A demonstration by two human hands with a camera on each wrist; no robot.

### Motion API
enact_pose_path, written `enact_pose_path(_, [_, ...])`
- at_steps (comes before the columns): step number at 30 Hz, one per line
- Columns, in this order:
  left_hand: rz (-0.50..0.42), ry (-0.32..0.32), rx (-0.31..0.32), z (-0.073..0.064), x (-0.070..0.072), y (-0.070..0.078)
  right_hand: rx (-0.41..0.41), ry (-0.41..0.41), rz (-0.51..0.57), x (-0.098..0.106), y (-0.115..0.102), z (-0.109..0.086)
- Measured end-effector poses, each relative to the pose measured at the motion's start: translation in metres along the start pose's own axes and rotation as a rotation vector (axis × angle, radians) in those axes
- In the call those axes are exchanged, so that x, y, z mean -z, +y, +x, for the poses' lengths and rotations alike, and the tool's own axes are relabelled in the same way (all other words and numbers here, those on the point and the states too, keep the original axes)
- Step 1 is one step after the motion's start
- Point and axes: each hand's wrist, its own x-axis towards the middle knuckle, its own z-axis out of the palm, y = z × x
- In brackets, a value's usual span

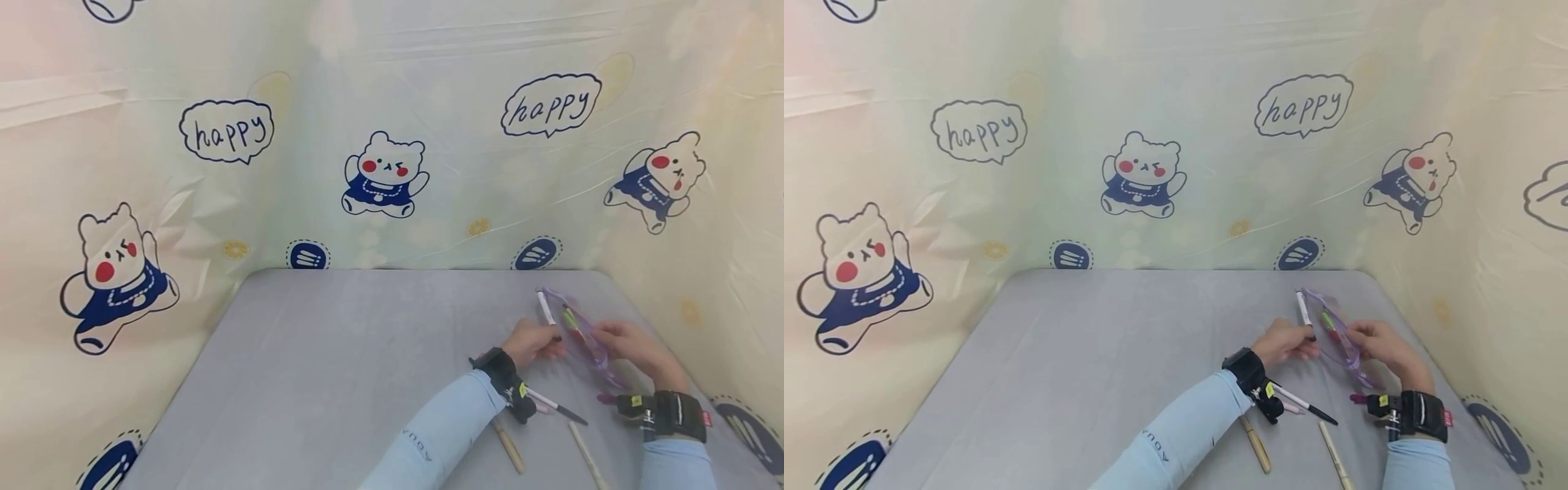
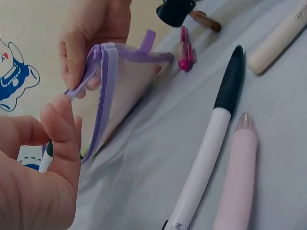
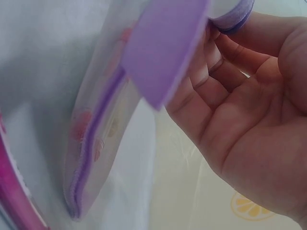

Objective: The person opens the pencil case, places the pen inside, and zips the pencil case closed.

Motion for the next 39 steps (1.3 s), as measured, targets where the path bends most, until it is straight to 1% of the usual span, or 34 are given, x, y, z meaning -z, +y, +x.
enact_pose_path(3, [-0.036,0.006,-0.006,-0.003,-0.003,-0.001,-0.012,-0.002,0.004,0.001,0.0,-0.001])
enact_pose_path(7, [-0.056,-0.006,-0.02,-0.006,-0.008,-0.001,-0.022,-0.001,-0.006,0.001,-0.002,-0.002])
enact_pose_path(12, [-0.095,-0.012,-0.03,-0.006,-0.015,-0.005,-0.031,0.005,-0.016,0.001,-0.004,-0.003])
enact_pose_path(16, [-0.155,-0.032,-0.034,-0.005,-0.023,-0.009,-0.016,-0.007,-0.017,0.003,-0.003,-0.002])
enact_pose_path(19, [-0.184,-0.059,-0.047,-0.004,-0.027,-0.011,0.005,-0.005,-0.022,0.004,-0.003,-0.001])
enact_pose_path(21, [-0.195,-0.064,-0.051,-0.004,-0.028,-0.011,0.008,0.004,-0.022,0.004,-0.002,0.0])
enact_pose_path(25, [-0.155,-0.044,-0.024,-0.006,-0.029,-0.008,0.021,-0.003,-0.009,0.003,-0.003,0.0])
enact_pose_path(28, [-0.06,-0.049,-0.003,-0.008,-0.029,-0.005,0.014,-0.003,-0.002,0.0,-0.003,0.0])
enact_pose_path(30, [0.003,-0.072,-0.016,-0.009,-0.028,-0.002,0.01,0.008,-0.012,-0.001,-0.003,0.001])
enact_pose_path(32, [0.045,-0.092,-0.039,-0.009,-0.028,0.0,0.003,0.013,-0.014,-0.001,-0.003,0.002])
enact_pose_path(35, [0.061,-0.116,-0.071,-0.008,-0.026,0.001,0.005,0.016,-0.025,0.0,-0.003,0.002])
enact_pose_path(39, [0.073,-0.144,-0.097,-0.006,-0.022,-0.001,0.014,0.017,-0.017,0.002,-0.002,0.002])
